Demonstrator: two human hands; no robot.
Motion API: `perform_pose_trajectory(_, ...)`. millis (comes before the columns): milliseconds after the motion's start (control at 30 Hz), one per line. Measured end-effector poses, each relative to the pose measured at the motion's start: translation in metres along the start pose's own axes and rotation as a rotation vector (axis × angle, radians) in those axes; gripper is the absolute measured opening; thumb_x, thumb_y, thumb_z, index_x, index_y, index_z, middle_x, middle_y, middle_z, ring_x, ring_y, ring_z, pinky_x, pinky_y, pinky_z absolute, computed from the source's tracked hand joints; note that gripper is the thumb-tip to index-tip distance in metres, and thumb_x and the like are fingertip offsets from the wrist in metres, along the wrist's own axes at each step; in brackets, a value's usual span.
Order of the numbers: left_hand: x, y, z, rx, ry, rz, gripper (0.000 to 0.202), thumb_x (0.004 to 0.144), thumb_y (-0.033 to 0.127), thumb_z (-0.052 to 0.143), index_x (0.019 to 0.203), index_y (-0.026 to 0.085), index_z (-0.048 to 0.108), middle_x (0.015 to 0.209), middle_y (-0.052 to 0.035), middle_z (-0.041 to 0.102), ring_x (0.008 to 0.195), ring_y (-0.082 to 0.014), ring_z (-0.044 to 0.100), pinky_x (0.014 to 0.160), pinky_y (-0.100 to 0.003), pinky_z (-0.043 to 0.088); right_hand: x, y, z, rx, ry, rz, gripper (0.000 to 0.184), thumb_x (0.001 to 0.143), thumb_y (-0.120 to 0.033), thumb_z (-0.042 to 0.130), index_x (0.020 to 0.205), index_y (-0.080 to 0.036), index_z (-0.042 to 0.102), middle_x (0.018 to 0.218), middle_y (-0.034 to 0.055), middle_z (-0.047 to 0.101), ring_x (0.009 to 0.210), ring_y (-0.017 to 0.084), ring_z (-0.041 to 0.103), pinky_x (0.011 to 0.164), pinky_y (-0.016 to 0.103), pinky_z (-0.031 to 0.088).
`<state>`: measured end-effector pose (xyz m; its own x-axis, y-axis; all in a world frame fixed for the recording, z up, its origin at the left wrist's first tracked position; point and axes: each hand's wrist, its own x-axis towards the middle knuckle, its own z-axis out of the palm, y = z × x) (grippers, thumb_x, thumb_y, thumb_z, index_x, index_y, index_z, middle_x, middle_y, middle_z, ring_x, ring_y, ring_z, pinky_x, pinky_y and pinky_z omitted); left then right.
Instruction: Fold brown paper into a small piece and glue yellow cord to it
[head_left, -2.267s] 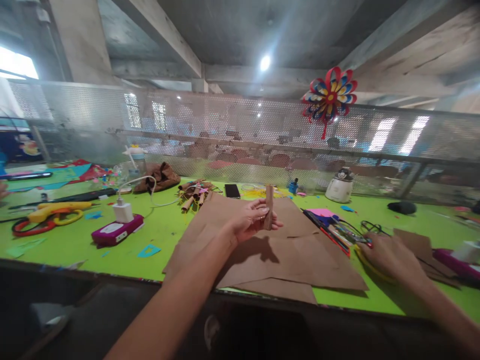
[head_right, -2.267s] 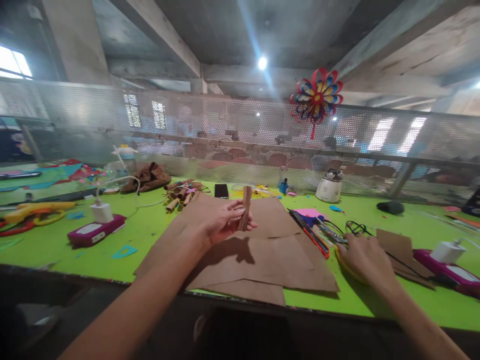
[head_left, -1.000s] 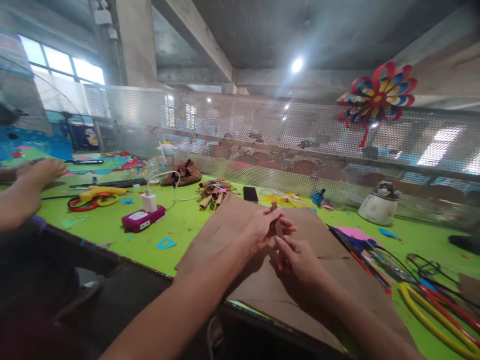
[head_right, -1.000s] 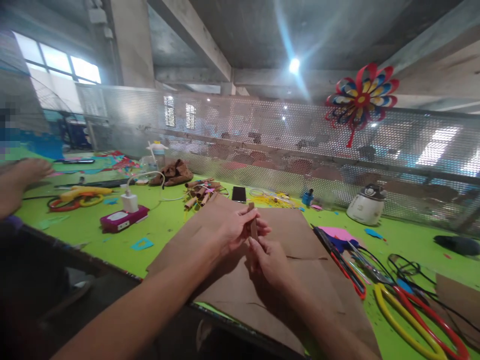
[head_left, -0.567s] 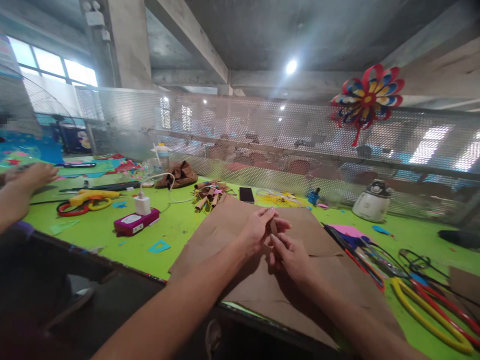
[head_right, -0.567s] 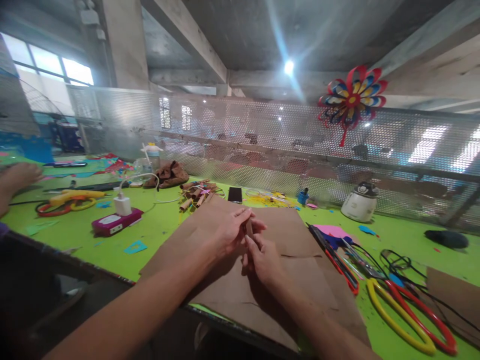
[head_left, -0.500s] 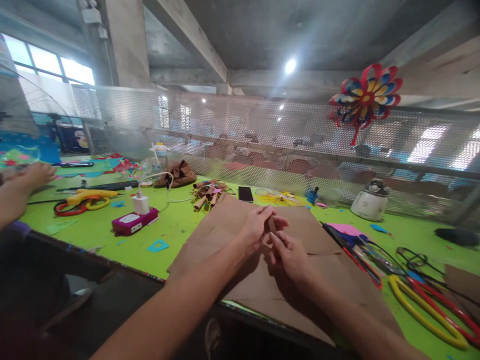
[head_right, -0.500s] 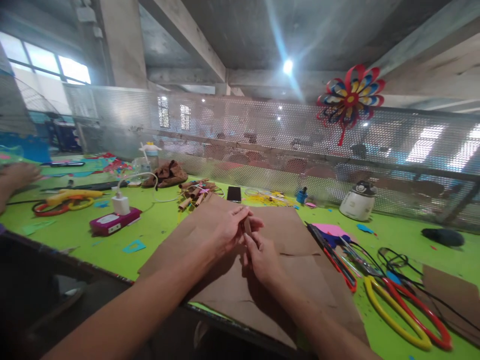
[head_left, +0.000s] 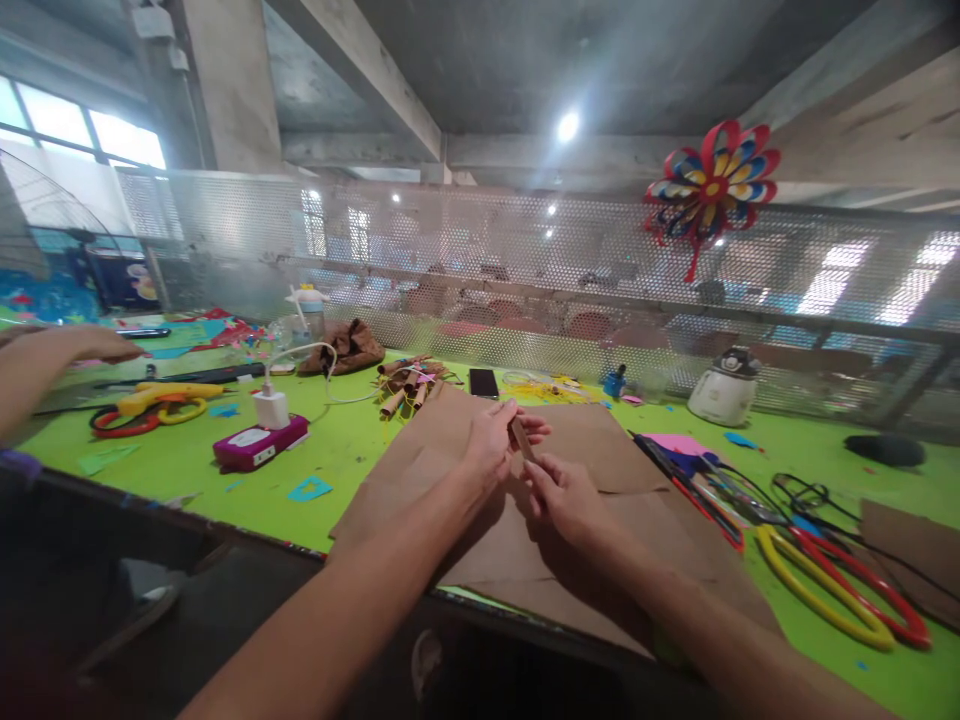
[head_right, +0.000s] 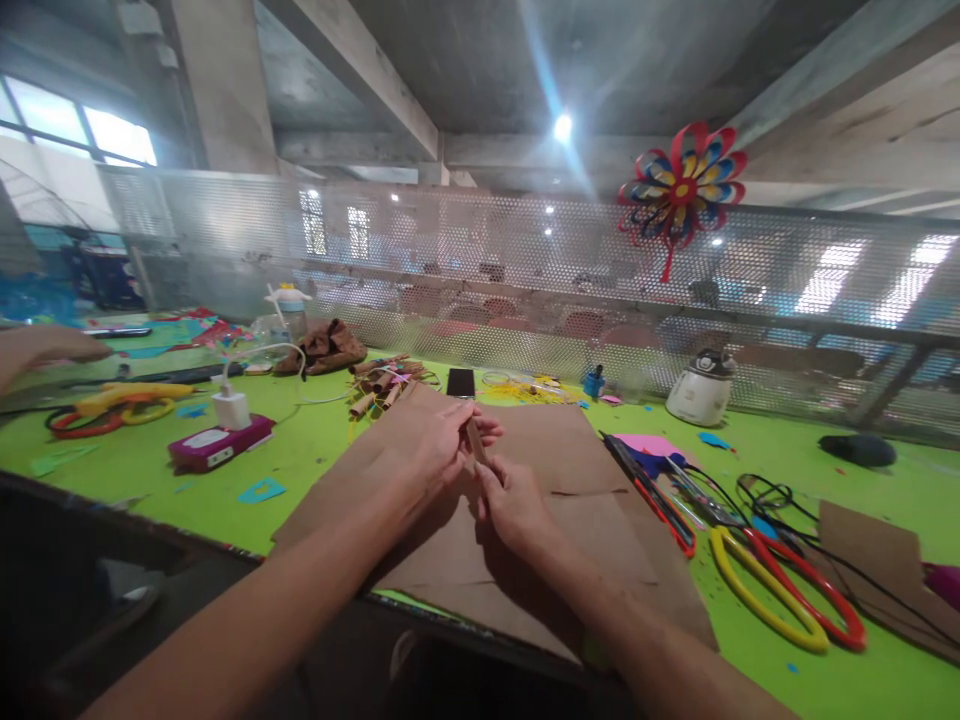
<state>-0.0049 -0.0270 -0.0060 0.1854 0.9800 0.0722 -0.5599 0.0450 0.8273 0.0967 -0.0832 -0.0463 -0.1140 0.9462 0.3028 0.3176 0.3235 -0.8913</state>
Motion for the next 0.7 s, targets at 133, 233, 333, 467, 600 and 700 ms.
perform_pose_trajectory(133, -0.001, 0.0, 0.001, 0.009, -0.008, 0.036, 0.014, 0.086, 0.019, 0.043, 0.074, 0.013, 0.048, 0.061, -0.006, 0.063, 0.055, -0.0155, 0.063, 0.054, -0.025, 0.049, 0.0, -0.005, 0.0, 0.003, 0.003, -0.015, 0.026, 0.081, -0.039, 0.042, 0.065, -0.018, 0.047, 0.042, -0.005, 0.045, 0.038, 0.009, 0.041, 0.041, 0.021, 0.031)
perform_pose_trajectory(233, 0.003, -0.001, -0.001, 0.006, -0.011, 0.032, 0.015, 0.085, 0.02, 0.044, 0.075, 0.012, 0.05, 0.062, -0.0065, 0.063, 0.055, -0.0154, 0.063, 0.055, -0.026, 0.049, -0.001, -0.009, 0.001, 0.011, 0.0, -0.025, 0.025, 0.08, -0.038, 0.042, 0.065, -0.019, 0.046, 0.041, -0.0055, 0.045, 0.038, 0.008, 0.04, 0.041, 0.021, 0.031)
perform_pose_trajectory(333, 0.009, -0.003, -0.006, -0.02, -0.047, 0.016, 0.016, 0.085, 0.021, 0.045, 0.074, 0.011, 0.052, 0.064, -0.0074, 0.064, 0.059, -0.0155, 0.063, 0.06, -0.028, 0.051, -0.002, -0.01, 0.001, 0.037, -0.016, -0.022, 0.026, 0.08, -0.039, 0.042, 0.064, -0.019, 0.044, 0.043, -0.0055, 0.046, 0.038, 0.008, 0.042, 0.041, 0.021, 0.034)
perform_pose_trajectory(467, 0.012, -0.003, -0.01, -0.068, -0.156, 0.024, 0.018, 0.084, 0.027, 0.049, 0.078, 0.011, 0.054, 0.072, -0.0094, 0.066, 0.068, -0.0166, 0.064, 0.069, -0.029, 0.051, -0.003, -0.01, -0.003, 0.096, -0.051, 0.014, 0.023, 0.081, -0.039, 0.042, 0.071, -0.018, 0.047, 0.047, -0.0051, 0.049, 0.039, 0.009, 0.045, 0.04, 0.021, 0.037)
perform_pose_trajectory(600, 0.005, -0.005, -0.005, -0.038, -0.27, -0.091, 0.021, 0.082, 0.033, 0.053, 0.084, 0.013, 0.055, 0.083, -0.0101, 0.065, 0.071, -0.0164, 0.064, 0.067, -0.029, 0.052, 0.002, -0.004, -0.008, 0.143, 0.012, 0.033, 0.022, 0.082, -0.039, 0.041, 0.078, -0.018, 0.047, 0.05, -0.0057, 0.048, 0.037, 0.008, 0.044, 0.038, 0.02, 0.037)
perform_pose_trajectory(700, 0.0, -0.011, -0.003, 0.101, -0.383, -0.185, 0.02, 0.077, 0.03, 0.059, 0.088, 0.014, 0.053, 0.081, -0.008, 0.064, 0.056, -0.0141, 0.06, 0.048, -0.026, 0.049, 0.008, 0.003, -0.009, 0.144, 0.092, 0.017, 0.019, 0.081, -0.036, 0.042, 0.08, -0.018, 0.047, 0.051, -0.0054, 0.049, 0.038, 0.008, 0.045, 0.038, 0.02, 0.039)
